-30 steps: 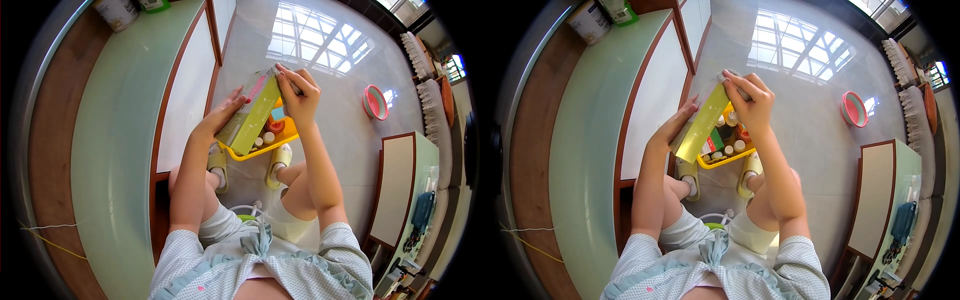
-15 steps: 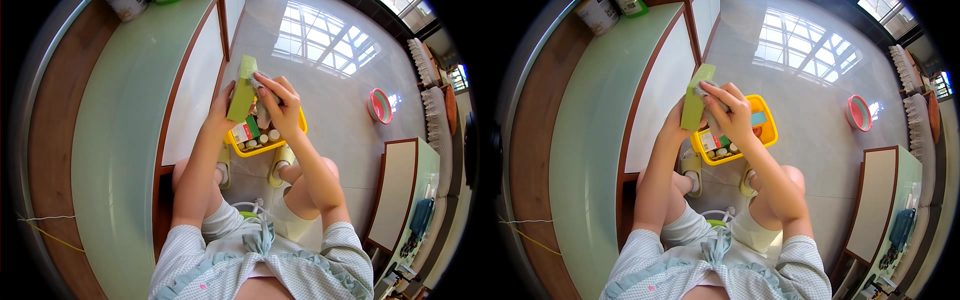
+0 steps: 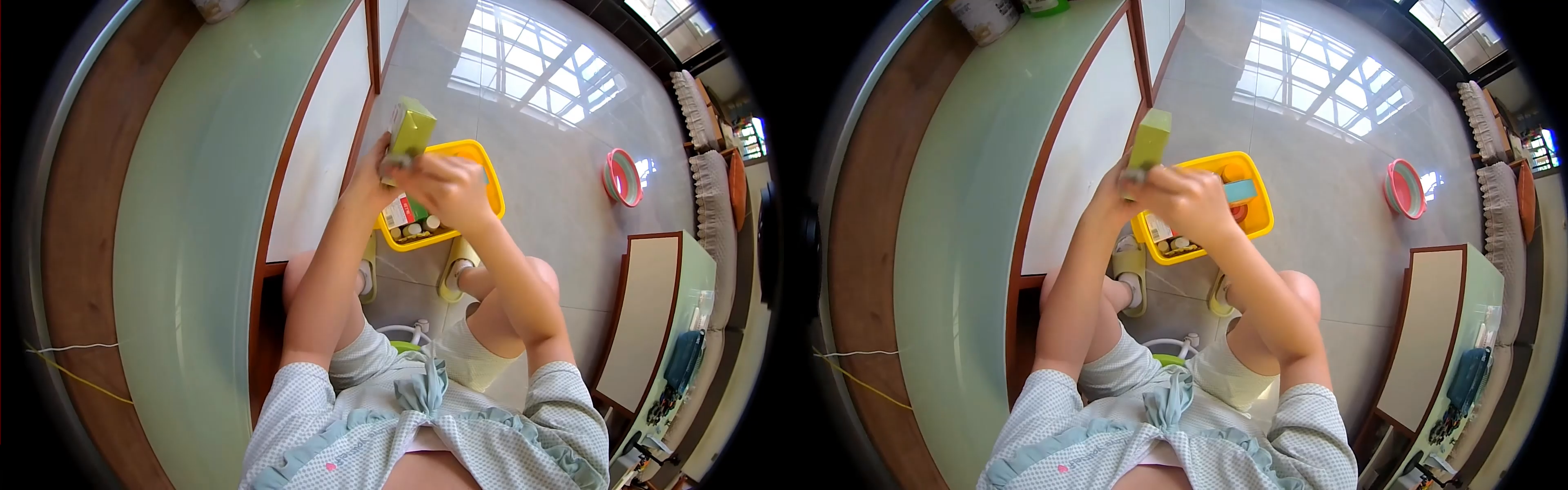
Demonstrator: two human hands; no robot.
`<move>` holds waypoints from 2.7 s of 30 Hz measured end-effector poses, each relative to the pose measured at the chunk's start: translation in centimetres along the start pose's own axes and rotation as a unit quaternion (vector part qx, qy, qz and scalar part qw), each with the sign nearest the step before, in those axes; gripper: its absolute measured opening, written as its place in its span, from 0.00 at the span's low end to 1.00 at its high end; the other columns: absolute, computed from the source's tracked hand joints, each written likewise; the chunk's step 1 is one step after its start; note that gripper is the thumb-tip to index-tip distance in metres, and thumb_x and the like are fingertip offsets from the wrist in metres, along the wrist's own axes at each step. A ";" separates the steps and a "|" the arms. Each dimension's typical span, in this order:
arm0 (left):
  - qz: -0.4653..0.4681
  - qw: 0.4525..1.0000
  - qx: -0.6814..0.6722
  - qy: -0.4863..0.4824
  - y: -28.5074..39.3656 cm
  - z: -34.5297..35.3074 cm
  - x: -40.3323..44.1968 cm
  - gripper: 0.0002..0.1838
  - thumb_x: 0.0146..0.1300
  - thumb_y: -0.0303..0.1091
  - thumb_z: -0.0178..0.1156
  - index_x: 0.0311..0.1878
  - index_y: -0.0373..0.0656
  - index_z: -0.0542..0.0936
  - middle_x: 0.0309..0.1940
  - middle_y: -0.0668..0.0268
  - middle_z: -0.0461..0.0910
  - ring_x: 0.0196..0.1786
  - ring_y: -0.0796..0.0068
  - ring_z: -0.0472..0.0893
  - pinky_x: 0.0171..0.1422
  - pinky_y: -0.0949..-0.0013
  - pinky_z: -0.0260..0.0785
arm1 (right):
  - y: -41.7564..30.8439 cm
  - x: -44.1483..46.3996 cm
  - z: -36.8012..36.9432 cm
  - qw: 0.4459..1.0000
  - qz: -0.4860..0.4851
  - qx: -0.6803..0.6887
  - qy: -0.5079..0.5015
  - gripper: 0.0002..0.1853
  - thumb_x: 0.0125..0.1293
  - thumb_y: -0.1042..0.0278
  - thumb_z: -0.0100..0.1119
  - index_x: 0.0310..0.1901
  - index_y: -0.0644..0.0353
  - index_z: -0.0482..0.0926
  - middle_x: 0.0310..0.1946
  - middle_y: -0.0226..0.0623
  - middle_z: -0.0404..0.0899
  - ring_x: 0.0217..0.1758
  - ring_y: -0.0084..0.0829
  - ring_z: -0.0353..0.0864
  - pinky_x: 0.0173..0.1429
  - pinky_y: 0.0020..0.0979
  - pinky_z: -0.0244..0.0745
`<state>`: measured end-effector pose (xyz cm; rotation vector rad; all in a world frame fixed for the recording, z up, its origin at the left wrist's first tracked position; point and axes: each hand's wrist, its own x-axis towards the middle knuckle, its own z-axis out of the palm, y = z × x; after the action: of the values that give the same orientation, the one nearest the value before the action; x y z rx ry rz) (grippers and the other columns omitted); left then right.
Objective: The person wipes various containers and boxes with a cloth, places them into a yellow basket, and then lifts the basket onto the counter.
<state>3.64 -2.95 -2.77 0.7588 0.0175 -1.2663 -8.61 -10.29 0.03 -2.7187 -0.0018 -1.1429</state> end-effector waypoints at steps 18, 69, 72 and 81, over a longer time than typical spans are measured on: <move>0.120 0.984 0.112 0.064 -0.9 0.5 1.4 0.26 0.70 0.43 0.46 0.66 0.41 0.56 0.57 0.63 0.68 0.56 0.70 0.72 0.54 0.67 0.69 | 4.9 -2.5 -4.1 0.927 0.312 0.166 0.128 0.07 0.57 0.64 0.63 0.34 0.57 0.84 0.27 0.30 0.79 0.25 0.23 0.77 0.29 0.25 0.71; 0.023 0.852 0.521 -0.045 -23.2 -9.7 14.8 0.24 0.46 0.26 0.69 0.47 0.41 0.72 0.45 0.62 0.79 0.45 0.73 0.81 0.50 0.71 0.73 | 17.4 -18.1 -1.7 0.776 0.393 -0.048 -0.491 0.20 0.51 0.65 0.64 0.46 0.54 0.71 0.28 0.35 0.82 0.33 0.36 0.82 0.35 0.36 0.75; -0.005 0.839 0.541 -0.047 -23.1 -8.9 14.2 0.26 0.45 0.24 0.69 0.50 0.42 0.72 0.47 0.62 0.79 0.46 0.73 0.81 0.51 0.71 0.73 | 18.0 -18.8 -1.7 0.765 0.385 -0.067 -0.512 0.20 0.50 0.68 0.63 0.46 0.53 0.70 0.27 0.34 0.82 0.33 0.36 0.82 0.34 0.36 0.75; 0.161 0.650 0.741 0.041 -26.2 -13.8 13.9 0.26 0.48 0.29 0.63 0.54 0.47 0.74 0.53 0.64 0.75 0.56 0.58 0.72 0.58 0.62 0.68 | 18.4 -18.9 -2.1 0.749 0.421 -0.052 -0.509 0.20 0.47 0.70 0.61 0.45 0.54 0.72 0.25 0.35 0.81 0.30 0.37 0.81 0.33 0.36 0.74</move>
<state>-8.92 -10.01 -32.18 2.1016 -1.1785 -0.6519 -22.03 -27.35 -15.13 -2.5019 1.0056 0.6157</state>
